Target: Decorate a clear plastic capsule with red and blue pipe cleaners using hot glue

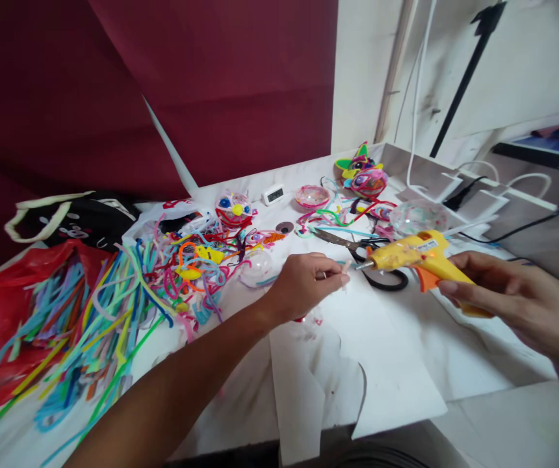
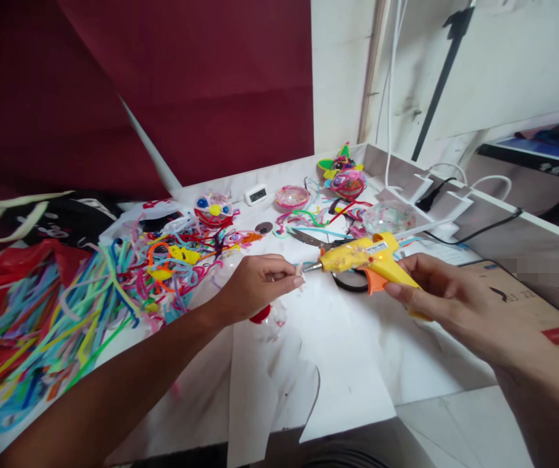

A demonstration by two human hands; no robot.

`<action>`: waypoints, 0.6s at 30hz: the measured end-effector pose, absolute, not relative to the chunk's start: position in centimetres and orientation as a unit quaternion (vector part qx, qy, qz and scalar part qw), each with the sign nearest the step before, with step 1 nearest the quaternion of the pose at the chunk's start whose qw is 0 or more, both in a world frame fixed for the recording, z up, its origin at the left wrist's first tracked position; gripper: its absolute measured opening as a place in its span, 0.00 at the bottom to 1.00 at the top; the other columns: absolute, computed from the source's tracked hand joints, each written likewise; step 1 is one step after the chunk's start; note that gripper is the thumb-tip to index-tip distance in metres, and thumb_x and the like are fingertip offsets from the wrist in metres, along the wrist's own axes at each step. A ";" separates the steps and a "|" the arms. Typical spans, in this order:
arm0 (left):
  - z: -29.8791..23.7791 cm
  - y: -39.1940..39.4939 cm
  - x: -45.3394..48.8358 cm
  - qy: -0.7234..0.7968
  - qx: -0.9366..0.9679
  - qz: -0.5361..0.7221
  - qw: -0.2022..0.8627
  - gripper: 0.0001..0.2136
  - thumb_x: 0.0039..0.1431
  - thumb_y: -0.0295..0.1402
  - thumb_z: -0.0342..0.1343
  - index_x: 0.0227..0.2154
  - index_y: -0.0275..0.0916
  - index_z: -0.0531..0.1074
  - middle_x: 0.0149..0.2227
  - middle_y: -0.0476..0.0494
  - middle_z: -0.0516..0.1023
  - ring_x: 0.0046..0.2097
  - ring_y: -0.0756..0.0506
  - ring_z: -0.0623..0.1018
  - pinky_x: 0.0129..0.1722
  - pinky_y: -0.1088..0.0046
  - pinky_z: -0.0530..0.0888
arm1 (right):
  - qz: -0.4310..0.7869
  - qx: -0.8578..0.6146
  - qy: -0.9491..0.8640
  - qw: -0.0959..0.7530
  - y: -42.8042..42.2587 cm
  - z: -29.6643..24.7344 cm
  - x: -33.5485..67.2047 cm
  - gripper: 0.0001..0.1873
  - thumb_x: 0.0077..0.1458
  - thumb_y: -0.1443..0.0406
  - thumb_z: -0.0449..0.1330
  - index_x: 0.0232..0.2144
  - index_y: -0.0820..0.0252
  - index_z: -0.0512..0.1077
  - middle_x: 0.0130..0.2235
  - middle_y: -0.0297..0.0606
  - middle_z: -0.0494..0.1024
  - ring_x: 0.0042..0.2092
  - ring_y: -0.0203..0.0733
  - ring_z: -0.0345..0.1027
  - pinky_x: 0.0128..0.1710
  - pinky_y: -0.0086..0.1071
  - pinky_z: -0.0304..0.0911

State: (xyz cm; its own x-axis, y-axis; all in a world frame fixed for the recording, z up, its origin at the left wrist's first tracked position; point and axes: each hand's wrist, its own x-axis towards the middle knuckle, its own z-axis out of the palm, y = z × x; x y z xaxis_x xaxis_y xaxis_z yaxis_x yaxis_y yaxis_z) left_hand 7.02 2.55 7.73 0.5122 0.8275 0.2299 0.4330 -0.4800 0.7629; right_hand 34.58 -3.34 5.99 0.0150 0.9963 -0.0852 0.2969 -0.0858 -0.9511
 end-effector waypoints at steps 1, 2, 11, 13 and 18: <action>7.7 3.0 7.0 0.399 0.806 0.306 0.313 0.06 0.53 0.31 0.57 0.24 0.36 0.76 0.28 0.47 0.76 0.31 0.50 0.73 0.30 0.78 0.68 | 0.438 -0.596 -0.533 0.412 -3.3 6.0 35.0 0.19 0.39 0.52 0.68 0.32 0.56 0.72 0.30 0.35 0.70 0.26 0.34 0.58 0.19 0.26 0.54; 7.6 3.4 6.9 0.411 0.802 0.311 0.303 0.06 0.52 0.31 0.57 0.24 0.36 0.76 0.28 0.47 0.76 0.31 0.50 0.73 0.31 0.78 0.68 | 0.437 -0.601 -0.516 0.426 -3.3 5.9 35.4 0.19 0.38 0.52 0.69 0.31 0.55 0.73 0.30 0.35 0.70 0.26 0.34 0.58 0.19 0.26 0.54; 6.1 6.3 7.3 0.443 0.766 0.297 0.358 0.08 0.54 0.33 0.55 0.25 0.34 0.73 0.23 0.47 0.76 0.19 0.54 0.71 0.20 0.82 0.68 | 0.408 -0.590 -0.413 0.560 -3.0 6.5 37.8 0.13 0.39 0.58 0.70 0.29 0.51 0.75 0.31 0.38 0.74 0.31 0.38 0.67 0.28 0.29 0.62; 6.2 7.1 8.6 0.439 0.769 0.294 0.361 0.05 0.53 0.31 0.56 0.25 0.34 0.73 0.22 0.47 0.76 0.19 0.53 0.73 0.19 0.82 0.67 | 0.414 -0.570 -0.417 0.575 -2.8 6.8 37.4 0.12 0.40 0.59 0.70 0.30 0.52 0.74 0.30 0.38 0.74 0.30 0.38 0.68 0.28 0.31 0.63; 7.2 10.0 11.6 0.415 0.779 0.287 0.372 0.07 0.54 0.25 0.53 0.32 0.34 0.76 0.26 0.45 0.79 0.24 0.51 0.77 0.21 0.82 0.70 | 0.402 -0.539 -0.424 0.606 -2.5 7.7 35.3 0.15 0.38 0.61 0.70 0.31 0.53 0.73 0.29 0.36 0.73 0.27 0.38 0.67 0.26 0.31 0.64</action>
